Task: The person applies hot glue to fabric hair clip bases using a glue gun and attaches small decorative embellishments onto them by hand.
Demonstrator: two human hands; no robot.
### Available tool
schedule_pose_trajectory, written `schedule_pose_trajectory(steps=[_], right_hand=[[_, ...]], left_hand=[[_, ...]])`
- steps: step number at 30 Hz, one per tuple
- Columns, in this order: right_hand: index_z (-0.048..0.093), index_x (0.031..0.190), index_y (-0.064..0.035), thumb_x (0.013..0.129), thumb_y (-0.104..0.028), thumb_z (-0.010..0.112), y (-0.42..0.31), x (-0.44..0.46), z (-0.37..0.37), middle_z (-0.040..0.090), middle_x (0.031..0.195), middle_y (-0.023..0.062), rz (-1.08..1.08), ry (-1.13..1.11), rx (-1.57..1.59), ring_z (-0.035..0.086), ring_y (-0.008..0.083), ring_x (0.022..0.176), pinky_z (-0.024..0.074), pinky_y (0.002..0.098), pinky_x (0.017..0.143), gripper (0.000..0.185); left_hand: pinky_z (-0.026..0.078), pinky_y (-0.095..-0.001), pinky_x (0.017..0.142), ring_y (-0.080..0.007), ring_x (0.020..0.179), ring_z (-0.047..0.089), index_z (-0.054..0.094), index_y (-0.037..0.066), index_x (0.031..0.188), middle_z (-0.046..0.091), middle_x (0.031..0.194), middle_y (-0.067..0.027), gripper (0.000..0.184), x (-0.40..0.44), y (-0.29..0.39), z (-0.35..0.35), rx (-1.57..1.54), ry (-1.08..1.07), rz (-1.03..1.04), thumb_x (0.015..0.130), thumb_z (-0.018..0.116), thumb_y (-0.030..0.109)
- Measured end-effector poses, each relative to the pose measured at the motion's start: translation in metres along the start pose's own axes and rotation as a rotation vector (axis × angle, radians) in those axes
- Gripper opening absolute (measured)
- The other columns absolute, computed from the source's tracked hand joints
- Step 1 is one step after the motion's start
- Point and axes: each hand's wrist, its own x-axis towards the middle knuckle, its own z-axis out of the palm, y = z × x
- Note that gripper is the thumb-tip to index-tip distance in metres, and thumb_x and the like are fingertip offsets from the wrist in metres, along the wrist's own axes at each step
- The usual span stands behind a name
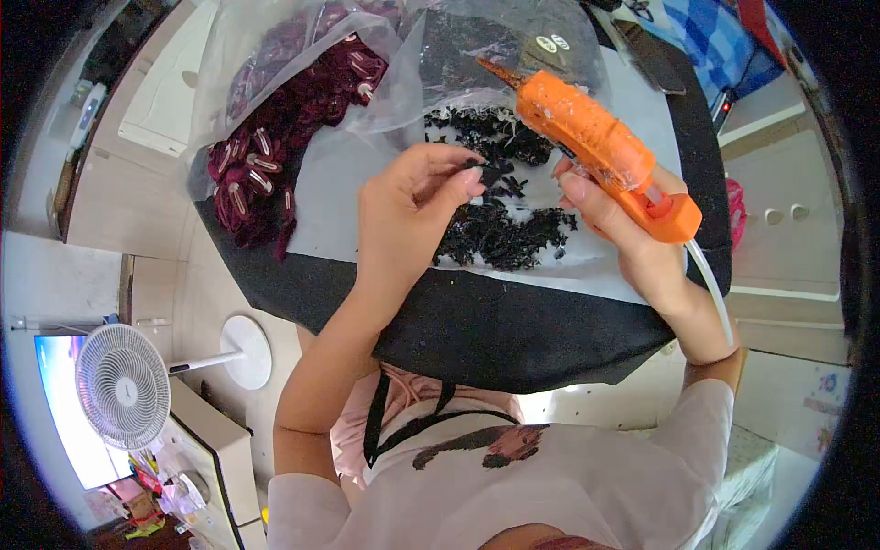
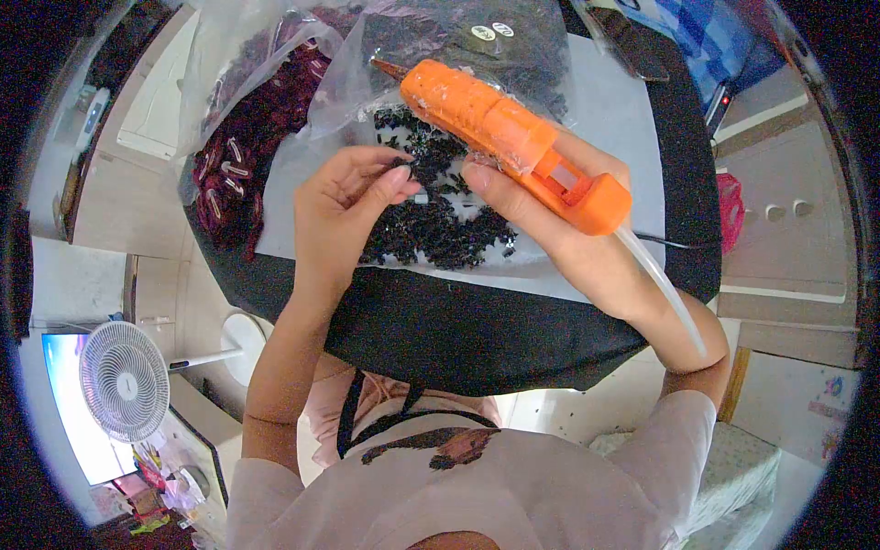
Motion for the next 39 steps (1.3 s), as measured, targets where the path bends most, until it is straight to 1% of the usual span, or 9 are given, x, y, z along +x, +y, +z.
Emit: schedule_pose_trajectory(steps=[5,8,17,23,26,29,32,35,39], right_hand=[[0.057,0.11,-0.0007,0.083,-0.016,0.065,-0.002,0.001,-0.002,0.061,0.094,0.0045,-0.009,-0.033,-0.045,0.056,0.0088,0.081,0.0462,0.022,0.071,0.032],[0.056,0.112,0.0,0.083,-0.015,0.064,0.002,0.002,-0.003,0.062,0.094,0.0049,-0.032,-0.054,-0.088,0.057,0.0095,0.081,0.0466,0.0232,0.073,0.034],[0.057,0.111,0.0008,0.082,-0.013,0.064,0.001,0.002,-0.001,0.061,0.093,0.005,-0.038,-0.035,-0.095,0.057,0.01,0.08,0.0466,0.0234,0.073,0.033],[0.057,0.11,0.0011,0.082,-0.012,0.064,0.002,0.003,-0.002,0.061,0.092,0.0053,-0.033,-0.052,-0.133,0.057,0.0099,0.079,0.0466,0.0234,0.072,0.031],[0.057,0.109,0.0012,0.082,-0.012,0.064,0.002,0.003,-0.002,0.061,0.092,0.0053,-0.046,-0.052,-0.137,0.057,0.0098,0.079,0.0467,0.0233,0.073,0.031],[0.057,0.109,0.0014,0.082,-0.011,0.063,0.002,0.003,-0.002,0.061,0.092,0.0053,-0.053,-0.052,-0.138,0.057,0.0098,0.079,0.0468,0.0233,0.073,0.03],[0.057,0.109,0.0016,0.082,-0.011,0.063,0.003,0.003,-0.003,0.061,0.092,0.0053,-0.053,-0.059,-0.149,0.057,0.0098,0.079,0.0468,0.0234,0.073,0.03],[0.057,0.109,0.0014,0.082,-0.012,0.064,0.002,0.003,-0.003,0.062,0.092,0.0051,-0.056,-0.06,-0.151,0.056,0.0097,0.08,0.0464,0.0232,0.074,0.03],[0.058,0.108,0.0007,0.083,-0.013,0.065,-0.001,0.002,-0.003,0.062,0.092,0.0045,-0.029,-0.062,-0.146,0.056,0.0092,0.081,0.0454,0.0228,0.075,0.03]], left_hand=[[0.052,-0.0274,0.071,-0.0195,0.08,0.065,0.055,-0.003,0.096,0.064,0.088,-0.0141,0.012,0.0,0.011,-0.001,-0.286,-0.046,-0.171,0.086,0.057,0.005],[0.053,-0.0289,0.072,-0.0221,0.081,0.065,0.053,-0.002,0.094,0.064,0.091,-0.0131,0.013,0.0,0.011,0.001,-0.33,-0.046,-0.169,0.086,0.058,0.007],[0.054,-0.0276,0.073,-0.0244,0.089,0.063,0.055,-0.002,0.087,0.055,0.113,-0.0146,0.006,0.004,-0.004,0.002,-0.225,0.019,0.009,0.083,0.059,0.0],[0.054,-0.0285,0.072,-0.022,0.085,0.064,0.049,-0.002,0.088,0.06,0.102,-0.0183,0.006,0.009,0.006,-0.002,-0.286,-0.066,-0.088,0.085,0.054,-0.002],[0.053,-0.0284,0.074,-0.0215,0.085,0.064,0.047,-0.002,0.091,0.062,0.097,-0.0196,0.007,0.01,0.002,0.0,-0.327,-0.032,-0.064,0.087,0.052,0.001],[0.053,-0.0278,0.075,-0.0208,0.085,0.063,0.047,-0.001,0.093,0.061,0.099,-0.0201,0.008,0.01,0.003,-0.001,-0.409,-0.03,-0.119,0.087,0.051,0.003],[0.053,-0.0307,0.075,-0.0244,0.087,0.064,0.049,0.001,0.094,0.059,0.106,-0.0222,0.01,0.008,-0.002,0.0,-0.394,-0.106,-0.129,0.087,0.053,0.007],[0.053,-0.0264,0.068,-0.0186,0.082,0.063,0.052,-0.001,0.097,0.063,0.097,-0.0148,0.015,0.005,0.001,0.002,-0.254,-0.075,-0.201,0.086,0.057,0.007],[0.052,-0.0251,0.063,-0.0164,0.074,0.063,0.057,-0.001,0.097,0.063,0.09,-0.0103,0.016,0.002,0.0,-0.003,-0.087,-0.082,-0.122,0.084,0.06,0.008]])
